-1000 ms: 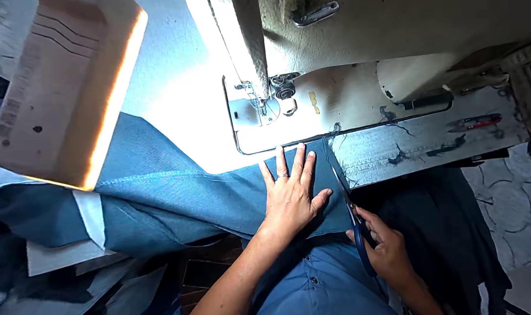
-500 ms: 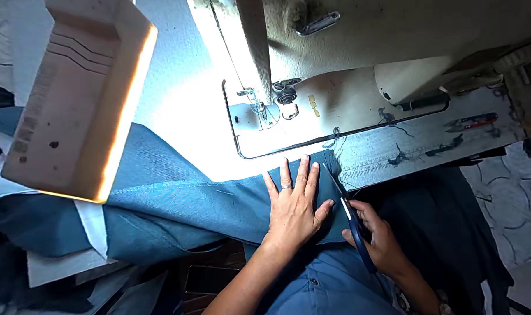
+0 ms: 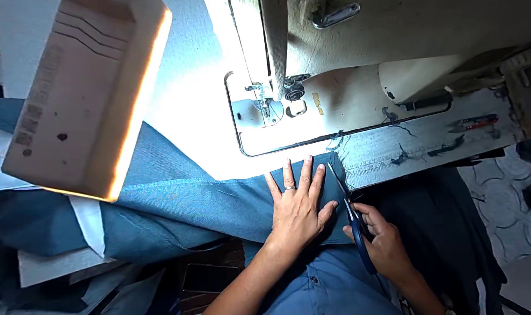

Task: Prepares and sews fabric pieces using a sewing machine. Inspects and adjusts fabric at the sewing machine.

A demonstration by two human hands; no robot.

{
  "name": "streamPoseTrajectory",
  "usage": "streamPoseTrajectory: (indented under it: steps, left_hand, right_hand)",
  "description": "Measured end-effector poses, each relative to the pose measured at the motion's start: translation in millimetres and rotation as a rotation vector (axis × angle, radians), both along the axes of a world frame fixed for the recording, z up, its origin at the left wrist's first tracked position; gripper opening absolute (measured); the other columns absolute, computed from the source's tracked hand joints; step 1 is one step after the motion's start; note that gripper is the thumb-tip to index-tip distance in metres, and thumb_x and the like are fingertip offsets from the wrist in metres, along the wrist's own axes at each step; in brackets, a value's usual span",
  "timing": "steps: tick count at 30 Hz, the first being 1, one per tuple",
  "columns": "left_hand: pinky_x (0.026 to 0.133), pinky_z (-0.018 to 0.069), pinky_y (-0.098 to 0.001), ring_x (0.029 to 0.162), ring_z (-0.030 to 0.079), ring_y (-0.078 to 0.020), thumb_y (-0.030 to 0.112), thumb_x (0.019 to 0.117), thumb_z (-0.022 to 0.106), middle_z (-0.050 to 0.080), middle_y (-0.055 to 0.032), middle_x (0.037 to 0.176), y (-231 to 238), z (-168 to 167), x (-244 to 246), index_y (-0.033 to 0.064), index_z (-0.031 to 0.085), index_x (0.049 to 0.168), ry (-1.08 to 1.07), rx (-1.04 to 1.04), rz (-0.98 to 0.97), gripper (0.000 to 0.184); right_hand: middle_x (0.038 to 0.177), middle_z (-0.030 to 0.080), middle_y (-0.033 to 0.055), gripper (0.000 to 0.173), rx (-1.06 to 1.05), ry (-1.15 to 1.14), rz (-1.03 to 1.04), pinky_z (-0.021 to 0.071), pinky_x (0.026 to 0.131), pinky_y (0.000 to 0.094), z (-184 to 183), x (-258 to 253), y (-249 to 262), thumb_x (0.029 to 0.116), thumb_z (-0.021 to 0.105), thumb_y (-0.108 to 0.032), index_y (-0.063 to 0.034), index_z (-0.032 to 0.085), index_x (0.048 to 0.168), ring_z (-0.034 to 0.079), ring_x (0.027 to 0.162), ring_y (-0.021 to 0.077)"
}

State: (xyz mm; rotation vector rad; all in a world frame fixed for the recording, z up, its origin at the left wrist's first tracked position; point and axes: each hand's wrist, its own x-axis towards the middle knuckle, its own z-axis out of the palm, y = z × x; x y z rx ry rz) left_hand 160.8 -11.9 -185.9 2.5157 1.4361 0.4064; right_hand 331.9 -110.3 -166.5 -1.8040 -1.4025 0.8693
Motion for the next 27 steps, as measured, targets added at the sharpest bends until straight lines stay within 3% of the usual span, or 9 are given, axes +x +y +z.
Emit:
streamPoseTrajectory:
  steps: [4,9,13,15,22,27]
  left_hand:
    - [0.103,0.0147,-0.0867,0.147,0.031,-0.0550,0.066,0.0995,0.033,0.040,-0.0148,0.162,-0.3,-1.2,0.1,0.0174,0.054,0.150,-0.003,0.005,-0.003,0.073]
    - [0.103,0.0150,-0.0869,0.147,0.032,-0.0547,0.066,0.0988,0.034,0.041,-0.0151,0.161,-0.2,-0.7,0.3,0.0167,0.054,0.150,-0.011,0.004,0.002,0.074]
    - [0.103,0.0146,-0.0870,0.147,0.032,-0.0549,0.065,0.0996,0.033,0.041,-0.0148,0.161,0.3,-0.1,-0.1,0.0152,0.053,0.151,-0.019,0.000,0.001,0.074]
    - [0.103,0.0145,-0.0873,0.146,0.032,-0.0553,0.065,0.0999,0.032,0.041,-0.0154,0.161,-0.3,0.2,-0.6,0.0144,0.052,0.151,-0.016,-0.005,-0.008,0.075]
    - [0.104,0.0155,-0.0865,0.143,0.037,-0.0556,0.064,0.1003,0.032,0.048,-0.0148,0.157,-13.6,0.8,-0.4,0.0156,0.055,0.149,-0.042,0.016,-0.072,0.073]
    - [0.104,0.0175,-0.0848,0.141,0.042,-0.0551,0.064,0.1004,0.031,0.052,-0.0153,0.153,-18.8,-1.3,2.4,0.0155,0.058,0.147,-0.059,0.054,-0.058,0.072]
  right_hand:
    - [0.082,0.069,0.0044,0.044,0.048,-0.037,0.011,0.0492,0.064,0.0102,-0.2,0.9,-3.8,0.0903,0.071,-0.025,0.0062,0.065,0.120,0.059,0.066,-0.0038]
    - [0.076,0.065,0.0006,0.045,0.047,0.009,0.011,0.0448,0.060,0.0080,-4.4,3.3,-6.0,0.0902,0.072,-0.025,0.0073,0.064,0.121,0.053,0.062,-0.0069]
    - [0.096,0.067,0.0019,0.075,-0.136,0.082,0.089,0.0462,0.067,0.0119,1.9,9.8,-5.2,0.0895,0.066,-0.052,0.0057,0.053,0.135,0.054,0.075,-0.0058]
    - [0.098,0.065,0.0015,0.082,-0.169,0.108,0.129,0.0468,0.068,0.0129,2.5,10.9,-3.2,0.0898,0.061,-0.062,0.0055,0.051,0.136,0.054,0.076,-0.0054]
    - [0.096,0.068,0.0041,0.075,-0.141,0.063,0.071,0.0510,0.071,0.0183,5.4,0.9,8.7,0.0920,0.061,-0.057,0.0045,0.055,0.134,0.059,0.078,-0.0003]
    - [0.091,0.069,0.0017,0.059,-0.099,0.050,-0.011,0.0529,0.071,0.0168,5.2,-9.0,8.7,0.0921,0.067,-0.044,0.0033,0.060,0.127,0.062,0.077,-0.0013]
